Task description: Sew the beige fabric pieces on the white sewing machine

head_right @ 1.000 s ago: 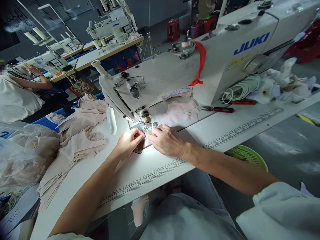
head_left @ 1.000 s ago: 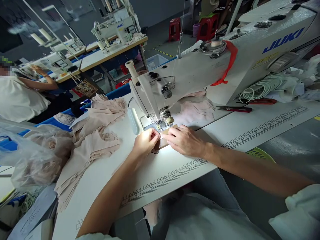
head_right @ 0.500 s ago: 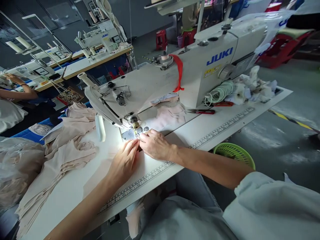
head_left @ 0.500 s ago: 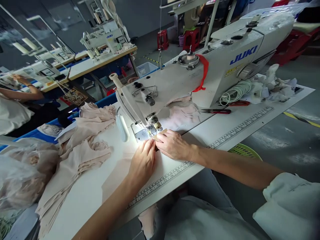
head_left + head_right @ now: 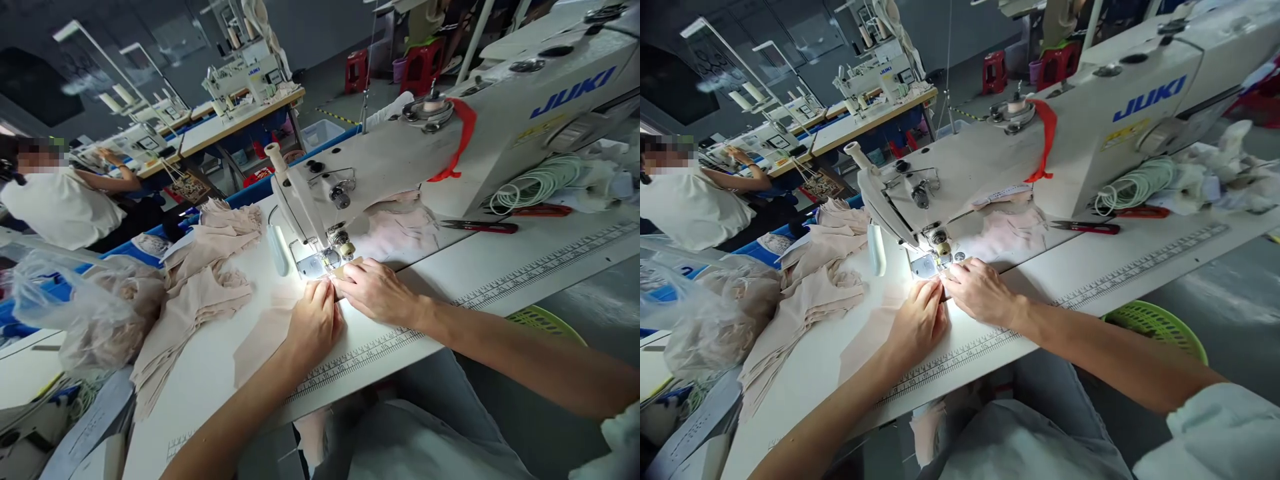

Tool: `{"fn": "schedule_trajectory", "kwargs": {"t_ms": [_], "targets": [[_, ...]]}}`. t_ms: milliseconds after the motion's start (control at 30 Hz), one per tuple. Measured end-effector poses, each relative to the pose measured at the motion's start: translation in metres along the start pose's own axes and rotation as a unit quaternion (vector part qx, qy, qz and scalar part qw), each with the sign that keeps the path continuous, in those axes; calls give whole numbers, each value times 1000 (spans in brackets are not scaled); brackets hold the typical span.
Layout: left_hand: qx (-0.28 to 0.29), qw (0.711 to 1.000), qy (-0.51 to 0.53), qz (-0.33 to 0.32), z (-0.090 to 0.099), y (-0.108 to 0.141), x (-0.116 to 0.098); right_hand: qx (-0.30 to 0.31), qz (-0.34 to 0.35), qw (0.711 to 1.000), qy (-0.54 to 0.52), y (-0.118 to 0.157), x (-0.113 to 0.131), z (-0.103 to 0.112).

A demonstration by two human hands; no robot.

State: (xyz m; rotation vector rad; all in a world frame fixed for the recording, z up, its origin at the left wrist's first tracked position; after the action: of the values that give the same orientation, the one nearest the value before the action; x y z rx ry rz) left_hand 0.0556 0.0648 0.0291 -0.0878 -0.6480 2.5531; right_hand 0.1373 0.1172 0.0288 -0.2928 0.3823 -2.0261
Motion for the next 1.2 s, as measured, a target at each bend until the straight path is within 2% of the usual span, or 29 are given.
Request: {"fn": "schedule_trajectory", "kwargs": {"t_ms": [333, 700, 1000, 1200], "targets": [[61, 998, 11, 17, -13, -5, 22, -29, -64, 997, 21, 0, -28, 4], [51, 998, 37, 24, -24, -12, 40, -34, -84, 995, 29, 2, -36, 4], [63, 998, 13, 5, -26, -14, 37, -26, -86, 996, 7, 1, -37, 1], [64, 998, 1, -18, -25, -15, 34, -38, -126, 991, -36, 1, -46, 0]]}}
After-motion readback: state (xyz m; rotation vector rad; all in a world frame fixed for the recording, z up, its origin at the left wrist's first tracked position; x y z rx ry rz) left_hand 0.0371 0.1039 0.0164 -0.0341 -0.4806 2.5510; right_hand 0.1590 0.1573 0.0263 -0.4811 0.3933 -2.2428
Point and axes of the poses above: each hand's wrist, its own y-axis away from the middle knuckle, its own z-axis out of the back of the hand, x = y × z, the point moved 8 cm from there along -y, towards the middle knuckle
